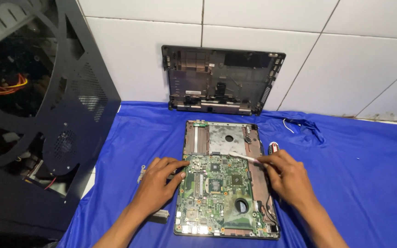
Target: Cleaning a laptop motherboard by brushing away dust with a small brush.
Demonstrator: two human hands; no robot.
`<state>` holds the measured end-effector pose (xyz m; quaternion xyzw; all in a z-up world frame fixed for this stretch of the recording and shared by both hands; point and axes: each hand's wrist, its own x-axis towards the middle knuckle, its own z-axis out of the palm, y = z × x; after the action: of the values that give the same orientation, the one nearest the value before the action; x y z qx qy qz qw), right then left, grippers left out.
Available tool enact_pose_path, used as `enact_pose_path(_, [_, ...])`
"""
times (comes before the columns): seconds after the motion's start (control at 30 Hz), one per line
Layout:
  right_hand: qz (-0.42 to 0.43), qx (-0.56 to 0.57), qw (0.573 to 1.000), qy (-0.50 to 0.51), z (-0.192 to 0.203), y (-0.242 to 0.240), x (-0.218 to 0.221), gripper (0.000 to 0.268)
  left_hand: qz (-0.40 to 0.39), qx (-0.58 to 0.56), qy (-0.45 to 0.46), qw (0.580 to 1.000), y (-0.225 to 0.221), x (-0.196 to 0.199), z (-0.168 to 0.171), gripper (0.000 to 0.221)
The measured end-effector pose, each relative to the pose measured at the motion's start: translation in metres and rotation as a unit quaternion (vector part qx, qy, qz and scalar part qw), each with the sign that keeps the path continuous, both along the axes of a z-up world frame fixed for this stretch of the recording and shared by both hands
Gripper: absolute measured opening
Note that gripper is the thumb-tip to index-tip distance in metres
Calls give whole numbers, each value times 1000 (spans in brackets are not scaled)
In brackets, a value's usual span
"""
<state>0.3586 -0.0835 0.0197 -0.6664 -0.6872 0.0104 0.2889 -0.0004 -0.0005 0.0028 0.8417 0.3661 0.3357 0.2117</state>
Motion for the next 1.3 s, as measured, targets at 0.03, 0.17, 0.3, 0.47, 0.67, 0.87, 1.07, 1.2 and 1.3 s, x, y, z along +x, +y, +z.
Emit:
enact_pose_path(0.03, [-1, -1, 1000, 1, 5, -5, 5, 25, -1, -1, 1, 1000, -2, 1, -1, 34])
enact_pose_path(0.17, [29, 14, 998, 54, 15, -7, 11, 21, 3, 4, 8, 1000, 1, 0, 2, 35])
enact_pose_path(0.3, [35, 20, 999, -14, 5, -5, -16, 23, 1, 2, -2, 1000, -1, 1, 2, 33])
enact_pose_path(0.47, [44, -33, 998, -26, 3, 5, 7, 32, 2, -3, 8, 1000, -1, 0, 2, 34])
enact_pose_path(0.67, [72, -18, 995, -67, 0, 2, -25, 39, 1, 9, 5, 1000, -1, 3, 1, 33])
enact_pose_path(0.87, [3, -137, 990, -31, 9, -4, -5, 55, -1, 6, 4, 1000, -3, -1, 0, 34])
enact_pose_path(1.07, [9, -72, 997, -33, 4, -8, 19, 35, 0, 10, 1, 1000, -1, -1, -1, 34])
enact_pose_path(1.2, [28, -29, 999, -5, 5, -8, 14, 22, -2, 7, -1, 1000, 0, -1, 1, 34])
enact_pose_path(1.3, [69, -68, 995, 33, 12, -9, -17, 22, 1, -9, 0, 1000, -1, -1, 0, 34])
